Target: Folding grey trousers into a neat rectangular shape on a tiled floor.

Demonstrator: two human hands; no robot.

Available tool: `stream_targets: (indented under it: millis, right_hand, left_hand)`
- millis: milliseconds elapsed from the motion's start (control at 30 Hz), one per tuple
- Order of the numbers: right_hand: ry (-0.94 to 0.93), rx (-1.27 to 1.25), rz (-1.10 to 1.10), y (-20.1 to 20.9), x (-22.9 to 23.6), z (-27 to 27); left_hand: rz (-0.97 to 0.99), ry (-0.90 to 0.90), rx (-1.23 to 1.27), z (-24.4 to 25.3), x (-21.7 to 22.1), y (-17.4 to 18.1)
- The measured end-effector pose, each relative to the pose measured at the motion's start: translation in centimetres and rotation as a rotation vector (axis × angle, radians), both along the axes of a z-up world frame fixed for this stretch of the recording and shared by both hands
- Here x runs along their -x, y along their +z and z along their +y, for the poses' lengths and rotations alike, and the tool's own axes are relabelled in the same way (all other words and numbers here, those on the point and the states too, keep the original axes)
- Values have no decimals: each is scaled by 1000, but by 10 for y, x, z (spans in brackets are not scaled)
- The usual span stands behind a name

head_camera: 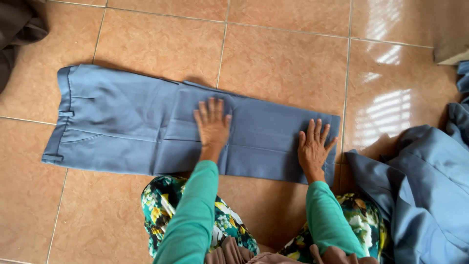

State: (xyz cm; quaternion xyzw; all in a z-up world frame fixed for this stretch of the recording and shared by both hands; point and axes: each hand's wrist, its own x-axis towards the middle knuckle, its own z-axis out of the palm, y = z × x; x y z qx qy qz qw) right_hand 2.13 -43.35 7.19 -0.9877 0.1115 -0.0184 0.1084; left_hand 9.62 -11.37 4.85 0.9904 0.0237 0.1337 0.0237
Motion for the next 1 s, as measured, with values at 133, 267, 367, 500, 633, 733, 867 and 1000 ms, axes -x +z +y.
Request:
stream_targets:
  millis: [133,267,367,500,633,733,867,1000]
  right_hand:
    - [197,42,-70,0,-23,41]
    - [284,77,73,5,-38,33]
    - [225,101,8,13,-41,-1]
    - [190,72,87,19,-44,-30]
    - [141,-43,75,35,-41,-35]
    - [15,-43,-181,25,-23,-58]
    - [-437,-216,87,-14,25,-95]
    - [-457,-247,244,-3,36,-86]
  left_hand:
    - [81,-412,129,-79,10,-4]
    - [388,-474,57,-85,-9,20]
    - [321,-307,9,-43,-41,9]
    - [210,-182,11,3,-47,5]
    - [84,-75,1,-3,-27,22]
    - [29,-12,48,-24,4,38]
    - [-76,125,148,-55,52,37]
    - [-11,136,180,-62,92,21]
